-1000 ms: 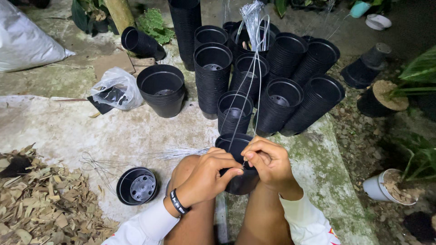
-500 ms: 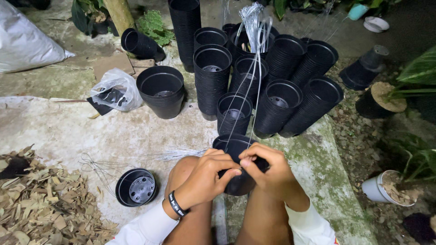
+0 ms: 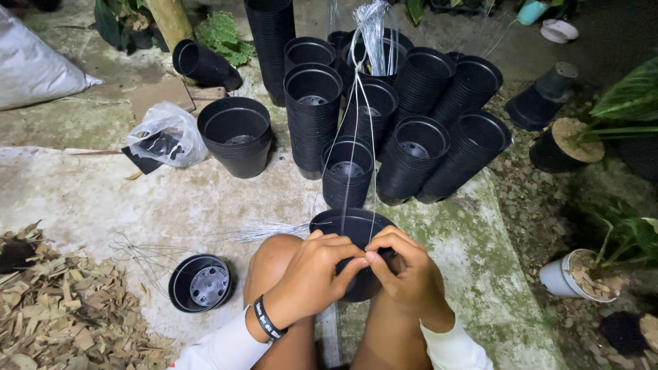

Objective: The person threads metal wire hangers through the drainage holes of black plastic pots, bends the wire ends to secure them, and stacks the finished pots. The person repeats this process for multiple pots.

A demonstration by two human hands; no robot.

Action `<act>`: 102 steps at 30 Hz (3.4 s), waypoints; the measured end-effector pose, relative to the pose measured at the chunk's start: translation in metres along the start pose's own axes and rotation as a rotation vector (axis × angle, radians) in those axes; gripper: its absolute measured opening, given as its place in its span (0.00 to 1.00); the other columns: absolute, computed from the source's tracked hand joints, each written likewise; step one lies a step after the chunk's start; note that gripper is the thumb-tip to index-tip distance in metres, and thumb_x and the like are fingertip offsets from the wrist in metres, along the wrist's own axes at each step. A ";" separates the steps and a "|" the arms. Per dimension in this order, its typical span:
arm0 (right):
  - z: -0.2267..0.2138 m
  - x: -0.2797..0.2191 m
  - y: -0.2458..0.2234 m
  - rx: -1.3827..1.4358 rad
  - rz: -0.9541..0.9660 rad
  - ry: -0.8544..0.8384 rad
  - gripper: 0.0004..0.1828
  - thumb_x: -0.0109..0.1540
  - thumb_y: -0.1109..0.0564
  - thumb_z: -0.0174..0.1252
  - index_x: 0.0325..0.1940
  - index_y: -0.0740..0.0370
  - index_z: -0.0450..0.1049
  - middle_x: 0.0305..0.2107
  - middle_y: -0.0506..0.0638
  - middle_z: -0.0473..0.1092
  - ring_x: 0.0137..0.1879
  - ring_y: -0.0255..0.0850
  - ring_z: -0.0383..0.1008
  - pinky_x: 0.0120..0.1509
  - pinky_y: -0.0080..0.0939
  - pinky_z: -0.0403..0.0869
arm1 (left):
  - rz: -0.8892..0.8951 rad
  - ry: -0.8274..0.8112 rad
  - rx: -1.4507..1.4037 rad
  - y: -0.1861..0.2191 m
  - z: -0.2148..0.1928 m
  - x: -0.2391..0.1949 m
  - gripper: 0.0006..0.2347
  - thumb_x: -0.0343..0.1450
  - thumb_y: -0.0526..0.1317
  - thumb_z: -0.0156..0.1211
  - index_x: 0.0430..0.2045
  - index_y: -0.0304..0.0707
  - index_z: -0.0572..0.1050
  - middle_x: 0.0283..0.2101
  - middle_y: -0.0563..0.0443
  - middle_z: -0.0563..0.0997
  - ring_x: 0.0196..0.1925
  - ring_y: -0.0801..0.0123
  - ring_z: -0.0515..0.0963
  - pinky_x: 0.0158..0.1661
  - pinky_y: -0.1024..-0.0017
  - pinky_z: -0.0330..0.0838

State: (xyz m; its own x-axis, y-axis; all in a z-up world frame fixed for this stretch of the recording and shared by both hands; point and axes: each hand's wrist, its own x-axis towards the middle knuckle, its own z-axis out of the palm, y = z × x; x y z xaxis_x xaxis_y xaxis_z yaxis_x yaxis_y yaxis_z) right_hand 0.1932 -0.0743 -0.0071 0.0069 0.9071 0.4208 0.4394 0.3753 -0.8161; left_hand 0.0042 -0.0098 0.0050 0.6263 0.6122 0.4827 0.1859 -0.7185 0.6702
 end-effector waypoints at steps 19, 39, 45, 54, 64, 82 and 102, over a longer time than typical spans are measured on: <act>0.009 -0.001 0.004 0.041 0.031 0.067 0.08 0.60 0.69 0.62 0.42 0.68 0.73 0.36 0.51 0.72 0.44 0.36 0.73 0.53 0.33 0.71 | -0.171 0.153 -0.443 -0.010 0.006 0.030 0.04 0.71 0.34 0.62 0.29 0.31 0.81 0.28 0.52 0.81 0.25 0.78 0.75 0.28 0.79 0.68; 0.000 -0.017 0.015 -0.202 -0.068 0.014 0.11 0.55 0.69 0.67 0.39 0.59 0.80 0.43 0.49 0.78 0.22 0.33 0.66 0.30 0.34 0.68 | -0.241 0.159 -0.620 -0.020 0.015 0.029 0.05 0.73 0.35 0.62 0.30 0.30 0.80 0.28 0.54 0.81 0.27 0.85 0.75 0.29 0.82 0.69; -0.036 0.010 0.015 0.043 -0.030 -0.257 0.10 0.61 0.67 0.63 0.47 0.66 0.77 0.44 0.50 0.78 0.50 0.36 0.79 0.57 0.37 0.76 | -0.173 0.110 -0.555 -0.019 0.009 0.030 0.05 0.72 0.35 0.63 0.35 0.32 0.83 0.33 0.54 0.80 0.27 0.82 0.73 0.29 0.81 0.68; -0.044 0.067 0.023 0.201 0.233 -0.778 0.11 0.59 0.63 0.67 0.46 0.67 0.80 0.39 0.49 0.79 0.42 0.35 0.78 0.50 0.36 0.77 | -0.083 0.117 -0.476 -0.021 0.001 0.029 0.09 0.70 0.34 0.67 0.42 0.35 0.85 0.30 0.54 0.77 0.30 0.78 0.74 0.33 0.78 0.69; -0.042 0.068 0.023 0.182 0.147 -0.753 0.06 0.55 0.64 0.71 0.33 0.66 0.81 0.35 0.50 0.79 0.38 0.35 0.75 0.45 0.36 0.74 | 0.199 0.100 -0.104 -0.015 -0.020 0.003 0.10 0.68 0.39 0.71 0.36 0.33 0.79 0.34 0.46 0.79 0.38 0.57 0.79 0.41 0.69 0.73; -0.063 0.083 0.036 0.149 0.043 -0.258 0.05 0.61 0.65 0.63 0.33 0.66 0.72 0.33 0.49 0.74 0.42 0.34 0.71 0.49 0.35 0.70 | 0.464 0.030 0.187 -0.044 -0.027 0.073 0.08 0.69 0.41 0.68 0.30 0.39 0.76 0.29 0.50 0.75 0.35 0.60 0.75 0.40 0.64 0.62; -0.027 0.161 0.183 0.013 0.032 0.107 0.05 0.56 0.67 0.64 0.28 0.65 0.74 0.41 0.49 0.68 0.50 0.38 0.70 0.53 0.36 0.68 | 0.553 0.151 0.593 -0.132 0.009 0.132 0.01 0.65 0.36 0.60 0.25 0.42 0.75 0.28 0.55 0.73 0.37 0.65 0.74 0.41 0.67 0.64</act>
State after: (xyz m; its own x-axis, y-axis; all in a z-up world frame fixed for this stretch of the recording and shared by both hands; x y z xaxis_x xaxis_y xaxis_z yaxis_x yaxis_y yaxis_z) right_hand 0.2990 0.1357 -0.0778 0.1167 0.8935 0.4336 0.4255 0.3495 -0.8347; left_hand 0.0692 0.1628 -0.0254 0.6439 0.1265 0.7546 0.2761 -0.9582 -0.0750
